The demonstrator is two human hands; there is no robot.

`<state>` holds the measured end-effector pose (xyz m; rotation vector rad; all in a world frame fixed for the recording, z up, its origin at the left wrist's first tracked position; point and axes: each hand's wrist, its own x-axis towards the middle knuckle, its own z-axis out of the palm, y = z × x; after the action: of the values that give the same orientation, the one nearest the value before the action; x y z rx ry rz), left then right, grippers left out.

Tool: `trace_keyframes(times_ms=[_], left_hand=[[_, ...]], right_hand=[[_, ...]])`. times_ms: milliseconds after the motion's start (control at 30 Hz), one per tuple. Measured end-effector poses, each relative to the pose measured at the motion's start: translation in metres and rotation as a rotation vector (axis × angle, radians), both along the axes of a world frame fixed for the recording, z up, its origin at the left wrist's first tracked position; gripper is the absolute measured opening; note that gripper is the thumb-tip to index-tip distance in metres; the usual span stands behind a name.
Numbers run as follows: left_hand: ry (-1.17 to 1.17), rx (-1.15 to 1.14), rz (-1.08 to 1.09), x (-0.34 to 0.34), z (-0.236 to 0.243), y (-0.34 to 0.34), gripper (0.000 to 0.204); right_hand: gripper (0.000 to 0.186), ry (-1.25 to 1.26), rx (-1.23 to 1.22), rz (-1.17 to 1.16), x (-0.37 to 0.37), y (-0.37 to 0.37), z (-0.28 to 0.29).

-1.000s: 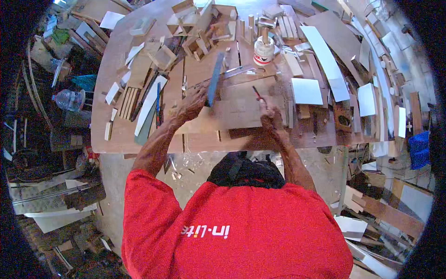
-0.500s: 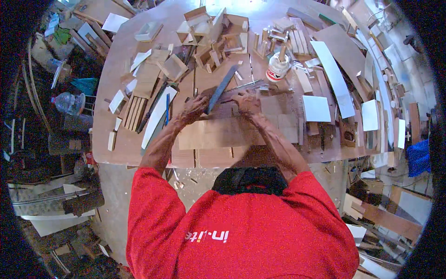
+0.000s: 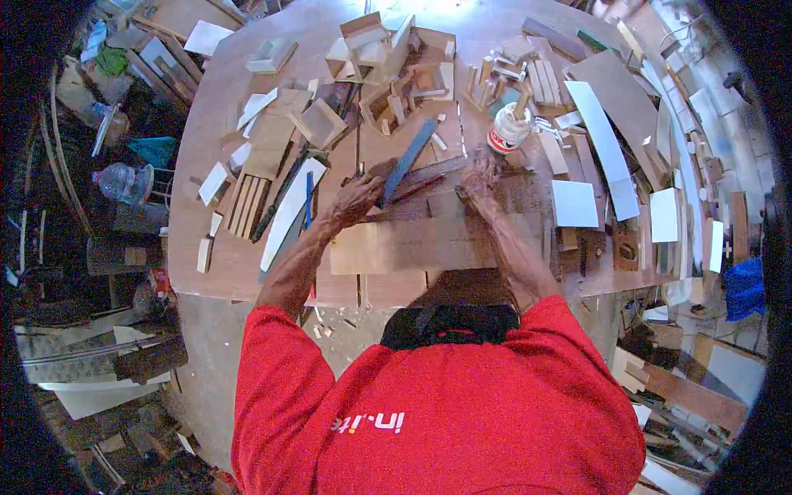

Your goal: The person positions wooden pieces on a workbench, marks lines on a wooden board using a ruler and a pencil, and cuts the board with a hand saw.

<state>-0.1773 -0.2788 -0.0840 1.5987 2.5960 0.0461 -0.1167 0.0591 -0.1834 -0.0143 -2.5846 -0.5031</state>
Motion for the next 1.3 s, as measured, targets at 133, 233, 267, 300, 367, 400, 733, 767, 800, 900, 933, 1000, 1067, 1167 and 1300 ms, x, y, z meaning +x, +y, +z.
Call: trace_keyframes(times_ms=[133, 233, 267, 300, 367, 400, 733, 767, 800, 900, 933, 1000, 1067, 1167, 1300], left_hand=[[-0.074, -0.044, 0.012, -0.002, 0.0, 0.0, 0.067], [-0.048, -0.079, -0.007, -0.006, 0.0, 0.001, 0.063], [-0.024, -0.112, -0.012, -0.007, 0.0, 0.0, 0.062], [-0.021, -0.154, -0.018, -0.008, -0.001, 0.0, 0.061], [0.008, -0.119, -0.036, -0.008, -0.002, -0.002, 0.052], [0.036, -0.043, -0.05, -0.007, -0.002, -0.003, 0.044], [-0.042, -0.009, -0.039, -0.004, 0.011, -0.006, 0.044], [-0.003, 0.057, -0.007, -0.002, 0.012, -0.005, 0.05], [-0.008, 0.057, 0.022, 0.0, 0.013, -0.003, 0.052], [-0.046, -0.078, 0.127, 0.006, 0.022, 0.003, 0.054], [-0.011, -0.006, 0.151, 0.01, 0.025, 0.008, 0.054], [0.064, 0.112, 0.225, 0.022, 0.033, 0.017, 0.054], [-0.059, 0.15, 0.259, 0.038, 0.038, 0.037, 0.061], [-0.173, 0.324, 0.157, 0.064, 0.04, 0.075, 0.066], [-0.31, 0.173, 0.116, 0.116, 0.034, 0.123, 0.078]], right_hand=[[0.061, -0.355, -0.417, -0.147, -0.016, 0.003, 0.009], [0.06, -0.499, -0.444, -0.12, -0.018, -0.002, 0.023], [0.06, -0.538, -0.443, -0.111, -0.016, -0.004, 0.028], [0.06, -0.574, -0.436, -0.104, -0.014, -0.007, 0.033], [0.059, -0.642, -0.428, -0.098, -0.011, -0.014, 0.04], [0.059, -0.676, -0.424, -0.096, -0.009, -0.017, 0.042], [0.062, -0.31, -0.399, 0.143, 0.024, -0.021, 0.039], [0.061, -0.217, -0.256, 0.155, 0.038, -0.018, 0.044], [0.06, -0.128, -0.112, 0.166, 0.052, -0.015, 0.05], [0.039, 0.026, -0.728, 0.199, 0.082, 0.021, 0.083], [0.032, 0.067, -0.897, 0.227, 0.09, 0.029, 0.092], [0.024, 0.171, -0.85, -0.037, 0.12, 0.063, 0.111], [0.028, 0.169, -0.851, -0.198, 0.143, 0.102, 0.124], [0.057, 0.213, -0.698, -0.391, 0.165, 0.138, 0.125], [0.121, -0.165, -0.848, -0.598, 0.157, 0.16, 0.116]])
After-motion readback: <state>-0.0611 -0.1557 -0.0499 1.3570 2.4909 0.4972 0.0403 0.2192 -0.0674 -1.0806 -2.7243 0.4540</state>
